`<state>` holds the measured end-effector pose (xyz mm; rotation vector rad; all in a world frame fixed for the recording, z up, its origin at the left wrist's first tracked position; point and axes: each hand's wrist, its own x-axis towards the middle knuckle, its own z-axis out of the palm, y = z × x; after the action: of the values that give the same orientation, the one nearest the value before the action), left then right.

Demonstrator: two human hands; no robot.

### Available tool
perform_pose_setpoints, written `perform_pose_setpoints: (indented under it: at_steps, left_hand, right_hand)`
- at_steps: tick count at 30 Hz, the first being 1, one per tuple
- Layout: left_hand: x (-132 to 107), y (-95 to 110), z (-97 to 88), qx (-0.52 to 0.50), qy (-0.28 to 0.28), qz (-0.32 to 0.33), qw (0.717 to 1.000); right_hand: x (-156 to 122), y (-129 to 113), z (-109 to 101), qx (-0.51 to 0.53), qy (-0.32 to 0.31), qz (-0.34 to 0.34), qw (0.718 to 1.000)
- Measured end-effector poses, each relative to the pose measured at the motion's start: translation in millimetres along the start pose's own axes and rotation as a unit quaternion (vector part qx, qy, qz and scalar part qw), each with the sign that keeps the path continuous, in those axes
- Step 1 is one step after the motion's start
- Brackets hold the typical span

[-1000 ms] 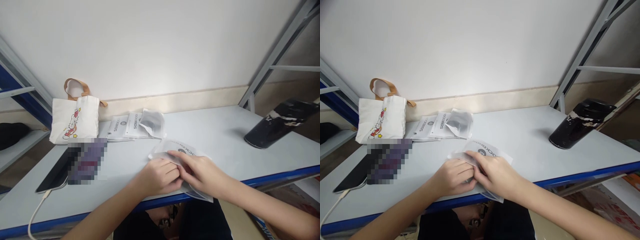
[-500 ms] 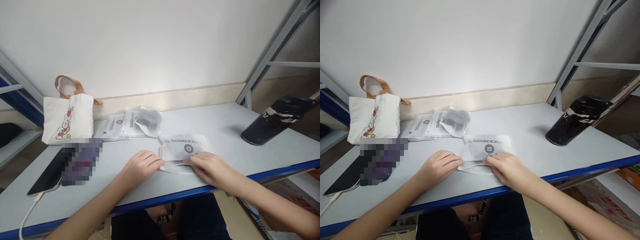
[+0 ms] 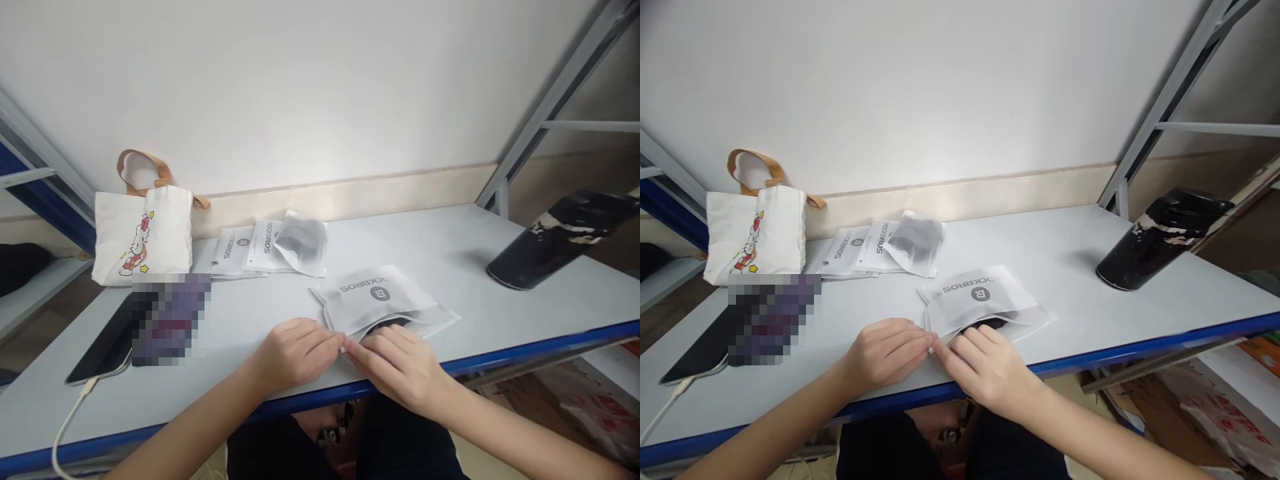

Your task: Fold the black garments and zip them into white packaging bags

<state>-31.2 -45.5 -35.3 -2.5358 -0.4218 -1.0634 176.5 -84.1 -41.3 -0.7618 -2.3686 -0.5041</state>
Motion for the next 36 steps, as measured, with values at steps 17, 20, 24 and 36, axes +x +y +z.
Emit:
perform_pose_setpoints:
  at_steps: [17, 20, 24, 36]
  left_hand:
    - [-0.8, -6.2, -9.0, 0.049, 0.109, -0.044, 0.992]
    - [1.7, -7.1, -9.7, 0.04, 0.122, -0.054, 0.99]
    - [-1.6, -8.6, -9.3, 0.019, 0.142, -0.079, 0.986]
    - [-7.5, -11.7, -5.2, -0.013, 0.192, -0.159, 0.968]
  right_hand:
    - [-57.4, 70.5, -37.1, -0.151, -0.008, 0.131, 0.98]
    - [-75.1, 87.9, -47.5, -0.191, -0.007, 0.174, 0.966]
    - [-75.6, 89.5, -49.7, -0.077, 0.006, 0.234, 0.969]
    - [-13.8, 92.3, -15.5, 0.412, -0.052, 0.386, 0.823]
